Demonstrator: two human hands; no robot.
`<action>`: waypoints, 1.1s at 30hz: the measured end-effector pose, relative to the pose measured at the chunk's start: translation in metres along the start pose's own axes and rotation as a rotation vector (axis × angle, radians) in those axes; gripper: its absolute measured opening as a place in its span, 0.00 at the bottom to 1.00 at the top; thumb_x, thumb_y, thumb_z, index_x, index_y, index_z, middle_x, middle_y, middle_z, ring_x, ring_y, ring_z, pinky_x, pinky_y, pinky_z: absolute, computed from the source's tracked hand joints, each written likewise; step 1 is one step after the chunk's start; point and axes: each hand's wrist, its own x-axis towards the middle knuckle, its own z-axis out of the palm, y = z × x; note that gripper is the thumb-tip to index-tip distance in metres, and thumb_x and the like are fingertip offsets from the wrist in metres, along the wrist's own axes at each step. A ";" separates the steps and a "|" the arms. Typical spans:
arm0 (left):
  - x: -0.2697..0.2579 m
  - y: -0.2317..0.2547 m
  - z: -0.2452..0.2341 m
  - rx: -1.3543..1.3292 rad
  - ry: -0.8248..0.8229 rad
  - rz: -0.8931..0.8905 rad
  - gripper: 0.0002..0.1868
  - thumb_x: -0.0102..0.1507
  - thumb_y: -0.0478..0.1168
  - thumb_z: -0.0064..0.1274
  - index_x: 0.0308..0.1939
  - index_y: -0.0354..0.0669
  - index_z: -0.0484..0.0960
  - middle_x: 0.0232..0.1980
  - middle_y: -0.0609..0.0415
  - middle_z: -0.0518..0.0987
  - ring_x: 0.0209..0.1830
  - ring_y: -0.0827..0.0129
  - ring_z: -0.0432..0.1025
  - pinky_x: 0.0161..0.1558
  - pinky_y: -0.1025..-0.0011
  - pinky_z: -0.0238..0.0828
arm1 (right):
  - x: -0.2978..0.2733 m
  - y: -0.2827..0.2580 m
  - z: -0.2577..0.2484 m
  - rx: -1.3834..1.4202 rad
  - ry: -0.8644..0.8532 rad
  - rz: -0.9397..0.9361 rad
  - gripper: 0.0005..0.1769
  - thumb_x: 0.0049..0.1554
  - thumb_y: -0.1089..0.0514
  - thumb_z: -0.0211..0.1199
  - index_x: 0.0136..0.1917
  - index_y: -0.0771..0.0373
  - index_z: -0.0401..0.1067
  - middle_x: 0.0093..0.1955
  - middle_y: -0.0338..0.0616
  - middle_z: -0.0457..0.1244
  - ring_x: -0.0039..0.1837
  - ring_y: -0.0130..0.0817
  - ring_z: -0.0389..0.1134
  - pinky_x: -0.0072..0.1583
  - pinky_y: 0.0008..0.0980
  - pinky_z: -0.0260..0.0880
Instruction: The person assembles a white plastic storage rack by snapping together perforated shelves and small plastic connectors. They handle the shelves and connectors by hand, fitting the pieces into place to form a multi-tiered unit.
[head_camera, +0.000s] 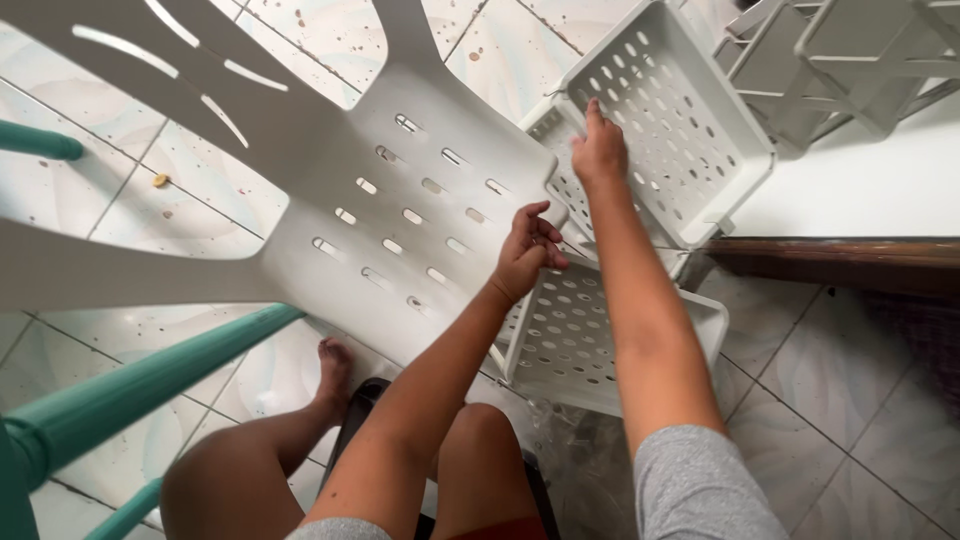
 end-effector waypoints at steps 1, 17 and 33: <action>0.001 -0.001 -0.001 0.015 0.010 0.001 0.39 0.57 0.25 0.33 0.75 0.41 0.53 0.50 0.45 0.69 0.34 0.66 0.74 0.41 0.66 0.79 | -0.010 -0.009 -0.003 0.040 0.159 -0.110 0.36 0.54 0.58 0.69 0.74 0.66 0.64 0.61 0.63 0.64 0.62 0.61 0.64 0.61 0.51 0.65; -0.157 0.075 0.025 0.120 0.187 0.085 0.16 0.66 0.34 0.44 0.58 0.38 0.73 0.48 0.53 0.76 0.39 0.70 0.72 0.43 0.72 0.73 | -0.318 -0.198 -0.105 1.514 0.267 0.189 0.03 0.62 0.66 0.60 0.51 0.66 0.72 0.47 0.40 0.67 0.47 0.25 0.65 0.51 0.26 0.67; -0.534 0.346 0.110 1.165 0.669 1.013 0.05 0.62 0.32 0.57 0.41 0.41 0.78 0.39 0.50 0.74 0.38 0.61 0.72 0.41 0.68 0.68 | -0.503 -0.472 -0.218 1.425 -0.209 -0.574 0.07 0.61 0.71 0.67 0.52 0.64 0.74 0.46 0.38 0.65 0.45 0.22 0.64 0.49 0.22 0.67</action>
